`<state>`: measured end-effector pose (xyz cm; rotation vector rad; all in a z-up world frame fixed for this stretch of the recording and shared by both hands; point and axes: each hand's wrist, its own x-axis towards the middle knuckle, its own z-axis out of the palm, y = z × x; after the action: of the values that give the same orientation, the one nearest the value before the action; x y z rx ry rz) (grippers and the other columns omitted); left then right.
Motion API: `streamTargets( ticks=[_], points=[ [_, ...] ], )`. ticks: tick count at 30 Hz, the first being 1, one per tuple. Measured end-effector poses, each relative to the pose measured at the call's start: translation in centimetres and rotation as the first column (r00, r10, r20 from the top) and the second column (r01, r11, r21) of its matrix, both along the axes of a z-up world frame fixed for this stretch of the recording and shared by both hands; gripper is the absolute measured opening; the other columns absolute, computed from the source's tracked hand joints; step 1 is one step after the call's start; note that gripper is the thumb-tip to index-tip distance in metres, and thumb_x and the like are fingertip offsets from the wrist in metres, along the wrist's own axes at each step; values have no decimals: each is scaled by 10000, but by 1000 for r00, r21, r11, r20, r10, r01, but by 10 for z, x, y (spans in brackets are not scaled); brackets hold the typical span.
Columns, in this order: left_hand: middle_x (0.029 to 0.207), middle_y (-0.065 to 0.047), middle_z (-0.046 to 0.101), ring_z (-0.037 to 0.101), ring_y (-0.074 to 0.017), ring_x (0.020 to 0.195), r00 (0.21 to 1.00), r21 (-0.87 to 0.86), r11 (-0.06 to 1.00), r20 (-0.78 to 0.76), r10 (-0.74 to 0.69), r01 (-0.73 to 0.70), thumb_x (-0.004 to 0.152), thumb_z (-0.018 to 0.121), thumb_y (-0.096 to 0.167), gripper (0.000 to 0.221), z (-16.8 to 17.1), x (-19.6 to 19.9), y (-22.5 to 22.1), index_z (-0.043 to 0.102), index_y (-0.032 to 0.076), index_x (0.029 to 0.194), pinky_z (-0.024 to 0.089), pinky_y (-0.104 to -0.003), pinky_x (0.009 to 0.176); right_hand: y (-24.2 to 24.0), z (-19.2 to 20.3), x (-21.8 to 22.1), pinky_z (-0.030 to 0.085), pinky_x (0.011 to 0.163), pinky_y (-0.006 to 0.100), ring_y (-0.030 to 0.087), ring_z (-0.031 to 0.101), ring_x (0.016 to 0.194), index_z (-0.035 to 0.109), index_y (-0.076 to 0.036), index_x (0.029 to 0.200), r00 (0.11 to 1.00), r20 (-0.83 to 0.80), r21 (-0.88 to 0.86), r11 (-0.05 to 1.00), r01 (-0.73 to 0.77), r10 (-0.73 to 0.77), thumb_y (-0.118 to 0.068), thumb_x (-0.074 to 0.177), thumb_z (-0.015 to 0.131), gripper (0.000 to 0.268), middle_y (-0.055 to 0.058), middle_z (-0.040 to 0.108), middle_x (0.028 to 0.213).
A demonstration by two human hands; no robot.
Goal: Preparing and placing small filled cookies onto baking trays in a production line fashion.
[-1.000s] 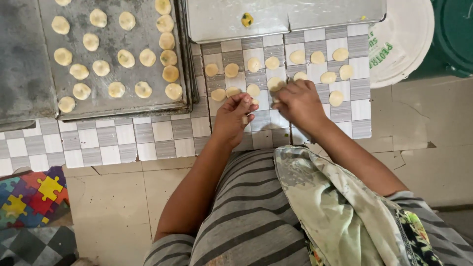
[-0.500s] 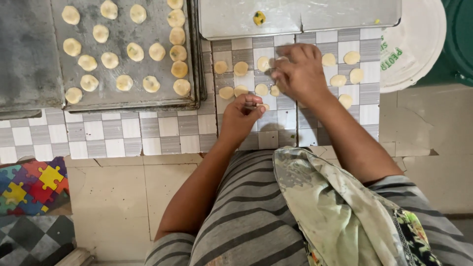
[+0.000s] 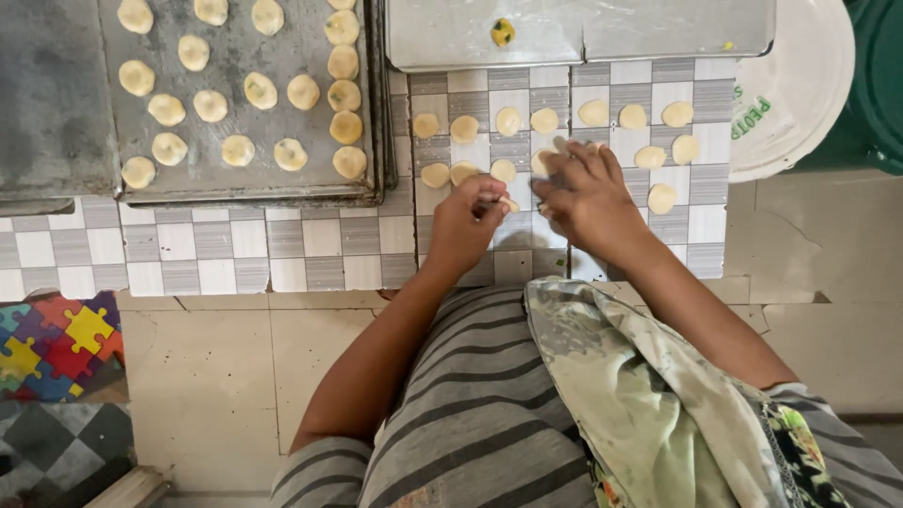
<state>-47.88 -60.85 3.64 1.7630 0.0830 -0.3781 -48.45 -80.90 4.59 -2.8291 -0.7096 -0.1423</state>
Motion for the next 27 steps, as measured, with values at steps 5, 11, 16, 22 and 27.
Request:
streamTargets(
  ticks=[5, 11, 16, 22, 27],
  points=[
    [897, -25, 704, 669, -267, 874, 980, 329, 934, 89, -179, 140, 815, 661, 240, 182, 4, 9, -6, 607, 202, 984, 526, -383, 767, -5, 8, 25, 342, 973, 550, 418, 446, 1187, 618, -171, 1160, 999, -40, 274, 961, 28, -18, -288, 749, 712, 437, 131, 529, 1228],
    [822, -27, 603, 568, -226, 679, 911, 516, 853, 307, -276, 84, 798, 670, 266, 175, -2, 11, -7, 565, 125, 805, 440, -373, 531, 40, -7, 38, 82, 1044, 654, 398, 146, 1340, 352, -111, 1394, 986, -43, 99, 982, 162, -158, -543, 964, 128, 650, 169, 257, 1464],
    [773, -17, 605, 572, -147, 656, 935, 336, 941, 344, -84, -39, 776, 721, 189, 155, 33, 6, 15, 588, 118, 812, 464, -277, 607, 43, -14, 44, 36, 967, 737, 446, 109, 1344, 360, -77, 1449, 998, 43, 0, 998, 55, -55, -453, 1003, 303, 586, 227, 260, 1485],
    [830, -37, 551, 506, -137, 771, 931, -424, 842, -287, 226, -335, 685, 419, -158, 447, -7, -2, 47, 572, 95, 1020, 398, -245, 618, 75, -6, 64, -30, 1090, 628, 305, -29, 1361, 245, -153, 1470, 982, -35, 53, 981, 188, -187, -501, 1008, 250, 578, 93, 79, 1509],
    [1125, -75, 568, 560, -179, 992, 983, -328, 929, -124, 138, -172, 778, 506, -137, 368, 4, -5, 41, 537, 118, 1042, 489, -254, 810, 90, 3, 65, -126, 1076, 594, 248, -198, 1349, -23, -237, 1489, 947, -307, -221, 975, 29, -98, -538, 985, 100, 600, 20, -190, 1491]
  ],
)
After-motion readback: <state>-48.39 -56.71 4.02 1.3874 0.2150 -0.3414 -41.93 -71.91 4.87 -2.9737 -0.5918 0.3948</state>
